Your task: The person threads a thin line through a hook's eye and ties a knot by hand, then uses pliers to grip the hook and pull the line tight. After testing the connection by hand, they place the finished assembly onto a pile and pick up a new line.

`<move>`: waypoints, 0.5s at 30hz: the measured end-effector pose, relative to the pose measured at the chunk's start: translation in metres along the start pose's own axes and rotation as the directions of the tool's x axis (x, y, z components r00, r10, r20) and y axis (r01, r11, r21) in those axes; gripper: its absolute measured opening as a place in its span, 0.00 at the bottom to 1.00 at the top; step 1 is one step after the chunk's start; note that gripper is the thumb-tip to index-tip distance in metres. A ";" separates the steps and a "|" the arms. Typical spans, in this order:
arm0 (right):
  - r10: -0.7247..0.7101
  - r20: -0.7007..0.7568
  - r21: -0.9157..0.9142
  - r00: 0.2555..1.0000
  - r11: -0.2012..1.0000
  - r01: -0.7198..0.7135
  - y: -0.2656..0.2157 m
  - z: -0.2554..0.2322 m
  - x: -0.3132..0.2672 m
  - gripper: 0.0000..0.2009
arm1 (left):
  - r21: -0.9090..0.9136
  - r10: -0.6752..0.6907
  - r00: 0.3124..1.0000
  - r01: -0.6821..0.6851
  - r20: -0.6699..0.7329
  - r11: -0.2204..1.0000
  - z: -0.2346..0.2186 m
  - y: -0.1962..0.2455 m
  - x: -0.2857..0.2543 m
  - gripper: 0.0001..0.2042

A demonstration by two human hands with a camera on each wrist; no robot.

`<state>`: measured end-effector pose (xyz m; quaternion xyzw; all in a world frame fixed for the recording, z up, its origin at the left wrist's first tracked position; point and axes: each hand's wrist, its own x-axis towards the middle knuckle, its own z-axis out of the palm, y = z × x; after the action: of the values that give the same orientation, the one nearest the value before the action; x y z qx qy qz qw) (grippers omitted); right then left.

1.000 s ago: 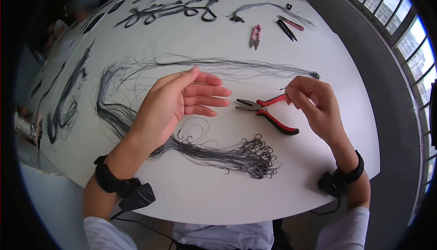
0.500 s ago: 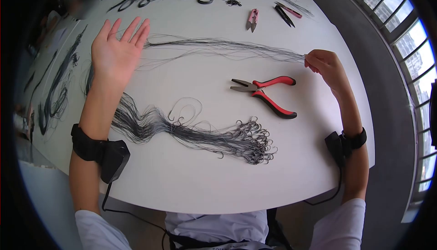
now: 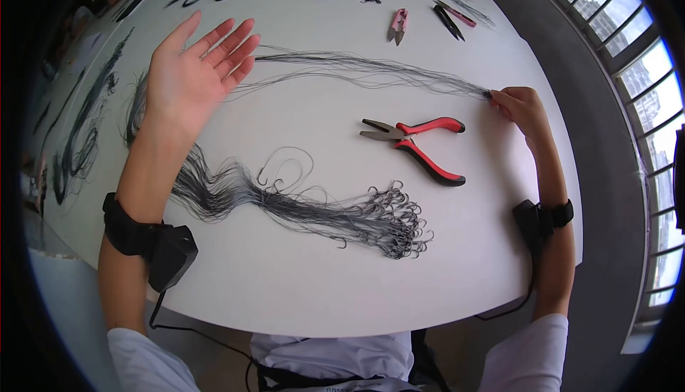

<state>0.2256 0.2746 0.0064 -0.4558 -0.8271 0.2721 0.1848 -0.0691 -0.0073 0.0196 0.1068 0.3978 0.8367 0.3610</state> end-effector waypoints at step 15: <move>0.011 -0.023 0.023 1.000 1.000 -0.010 0.011 -0.002 0.004 0.15 | 0.422 -0.257 0.926 0.123 0.276 0.898 0.016 -0.018 -0.022 0.15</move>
<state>0.2314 0.2836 0.0018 -0.4611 -0.8193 0.2771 0.1983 -0.0365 -0.0057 0.0197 0.2740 0.5028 0.6695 0.4732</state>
